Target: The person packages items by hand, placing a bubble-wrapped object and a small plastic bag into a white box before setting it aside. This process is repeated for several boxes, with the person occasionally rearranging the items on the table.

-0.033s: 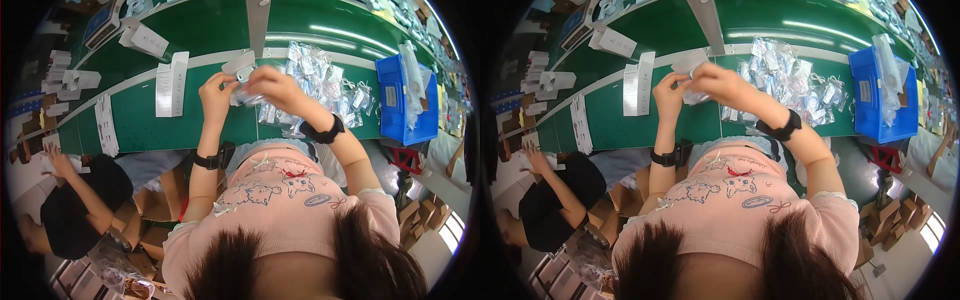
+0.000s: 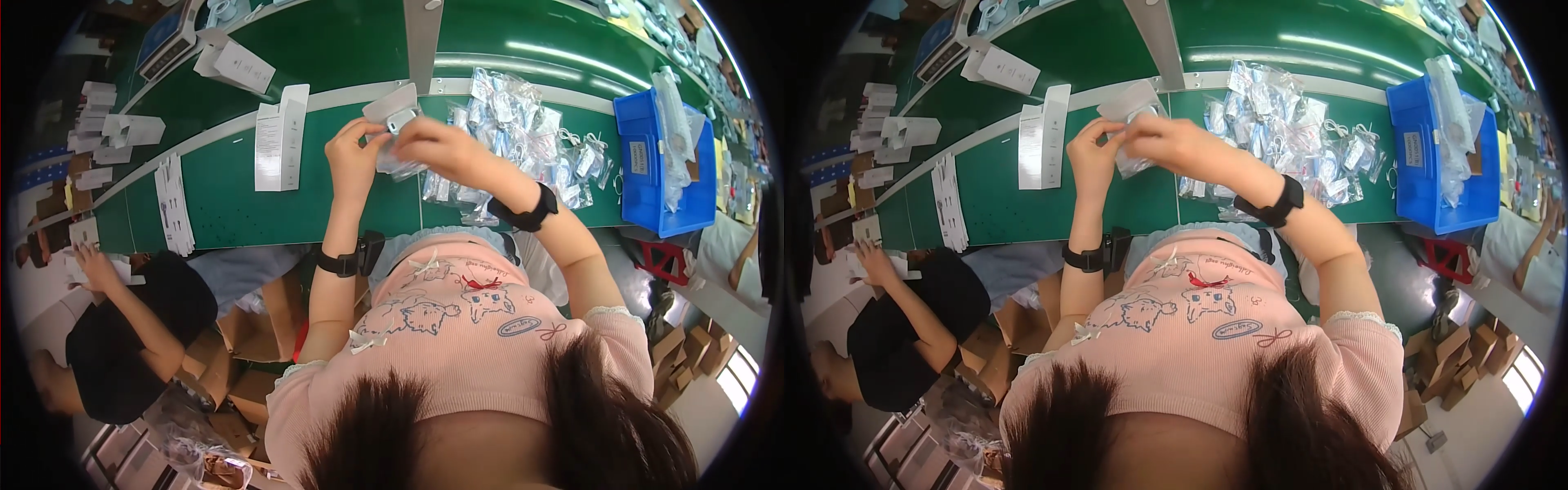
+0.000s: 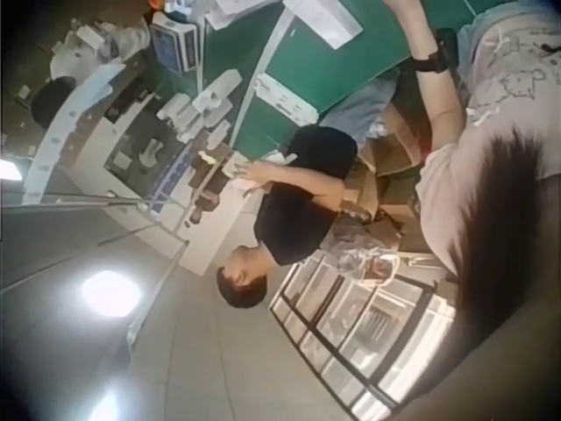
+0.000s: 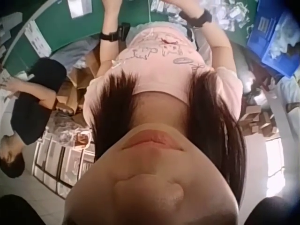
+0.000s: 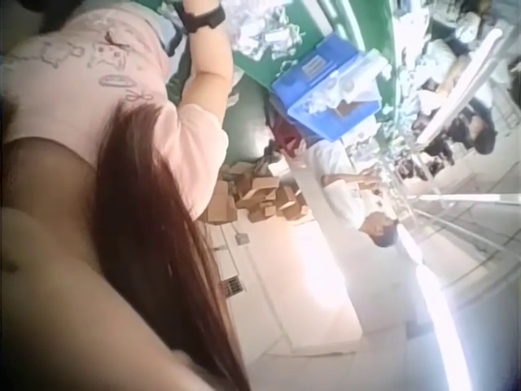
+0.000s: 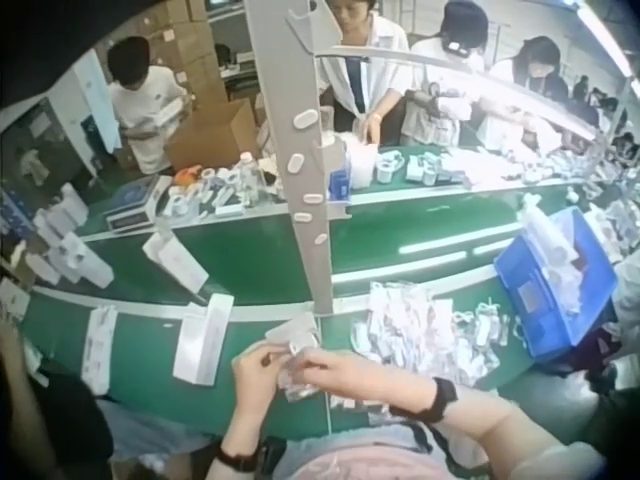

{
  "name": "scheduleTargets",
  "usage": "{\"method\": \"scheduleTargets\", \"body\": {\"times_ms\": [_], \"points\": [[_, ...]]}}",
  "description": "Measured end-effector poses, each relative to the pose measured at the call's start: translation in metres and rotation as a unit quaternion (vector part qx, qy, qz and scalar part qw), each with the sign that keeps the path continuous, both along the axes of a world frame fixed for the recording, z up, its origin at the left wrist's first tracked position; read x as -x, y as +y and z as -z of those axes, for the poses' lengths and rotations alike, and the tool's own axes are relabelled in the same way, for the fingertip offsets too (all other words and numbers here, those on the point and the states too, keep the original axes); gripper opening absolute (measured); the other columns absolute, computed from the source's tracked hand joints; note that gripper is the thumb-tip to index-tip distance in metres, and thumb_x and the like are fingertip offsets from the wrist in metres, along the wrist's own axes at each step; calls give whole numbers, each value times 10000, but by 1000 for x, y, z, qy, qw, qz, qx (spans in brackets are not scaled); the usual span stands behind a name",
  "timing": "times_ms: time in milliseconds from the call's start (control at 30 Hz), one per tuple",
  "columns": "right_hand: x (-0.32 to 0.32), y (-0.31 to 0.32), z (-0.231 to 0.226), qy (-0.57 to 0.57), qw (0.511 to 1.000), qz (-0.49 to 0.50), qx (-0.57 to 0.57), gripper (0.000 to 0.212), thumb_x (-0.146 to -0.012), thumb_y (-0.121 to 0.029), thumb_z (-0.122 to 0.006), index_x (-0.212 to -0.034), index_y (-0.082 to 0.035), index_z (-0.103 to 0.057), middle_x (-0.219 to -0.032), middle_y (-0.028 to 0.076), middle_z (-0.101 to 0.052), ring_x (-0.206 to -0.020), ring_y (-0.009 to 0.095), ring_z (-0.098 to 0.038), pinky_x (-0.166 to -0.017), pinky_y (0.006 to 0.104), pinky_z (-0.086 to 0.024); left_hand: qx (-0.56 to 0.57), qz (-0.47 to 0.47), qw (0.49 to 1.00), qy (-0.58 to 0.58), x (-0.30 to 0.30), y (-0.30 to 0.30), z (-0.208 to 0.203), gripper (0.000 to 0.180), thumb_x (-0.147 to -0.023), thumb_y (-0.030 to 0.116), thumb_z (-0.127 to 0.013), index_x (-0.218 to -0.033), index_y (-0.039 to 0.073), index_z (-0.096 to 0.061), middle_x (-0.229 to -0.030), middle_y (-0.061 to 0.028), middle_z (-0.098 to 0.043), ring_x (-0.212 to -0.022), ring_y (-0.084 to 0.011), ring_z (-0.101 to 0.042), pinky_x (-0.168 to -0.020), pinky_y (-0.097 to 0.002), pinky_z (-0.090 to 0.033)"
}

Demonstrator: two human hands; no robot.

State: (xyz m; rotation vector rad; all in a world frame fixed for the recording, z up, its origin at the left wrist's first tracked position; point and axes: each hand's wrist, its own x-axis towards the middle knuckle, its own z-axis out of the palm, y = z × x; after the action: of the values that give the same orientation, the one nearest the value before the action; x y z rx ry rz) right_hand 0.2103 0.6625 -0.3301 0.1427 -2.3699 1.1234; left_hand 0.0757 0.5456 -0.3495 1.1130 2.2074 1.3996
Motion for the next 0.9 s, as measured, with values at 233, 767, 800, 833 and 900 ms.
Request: {"method": "scheduleTargets", "body": {"times_ms": [233, 767, 800, 833, 900], "points": [[9, -9, 14, -27, 965, 12, -260, 340, -621, -218, -675, -919, -78, -588, -1056, 85, -496, -1082, 282, -441, -928, 482, -330, -23, -11, 1000, -13, 10, -3, 9, 100, -645, 2, -652, -736, -20, -617, -673, -49, -568, -508, -98, -423, -475, -228, -351], [71, 14, 87, -112, 950, 114, 269, 1053, -522, -169, -786, -1355, -60, -153, -1342, 185, -253, -1218, 298, -302, -985, 340, -286, 265, -188, 930, 172, 190, -79, 121, 782, -527, 352, -780, -1118, -16, -427, -1025, -218, -547, -994, -363, -502, -826, -405, -412], [83, 21, 85, -94, 936, 174, 292, 1033, -532, -180, -779, -1351, -56, -163, -1325, 184, -280, -1207, 299, -318, -976, 347, -297, 379, -187, 900, 107, 168, -59, 97, 714, -508, 309, -793, -1047, -5, -444, -1017, -213, -543, -980, -364, -501, -800, -416, -426], [97, 30, 85, -73, 917, 234, 314, 1014, -542, -190, -771, -1347, -51, -172, -1308, 184, -306, -1196, 300, -333, -967, 355, -308, 387, -155, 897, 144, 146, -45, 92, 709, -487, 290, -805, -1012, -2, -430, -1021, -203, -532, -966, -367, -502, -781, -418, -431], [149, 34, 92, -72, 872, 352, 334, 931, -548, -198, -757, -1307, -31, -244, -1256, 208, -358, -1164, 327, -365, -933, 366, -336, 435, -126, 874, 174, 105, -40, 78, 737, -502, 331, -798, -1030, 4, -402, -1023, -217, -512, -953, -381, -497, -778, -419, -432]]}}
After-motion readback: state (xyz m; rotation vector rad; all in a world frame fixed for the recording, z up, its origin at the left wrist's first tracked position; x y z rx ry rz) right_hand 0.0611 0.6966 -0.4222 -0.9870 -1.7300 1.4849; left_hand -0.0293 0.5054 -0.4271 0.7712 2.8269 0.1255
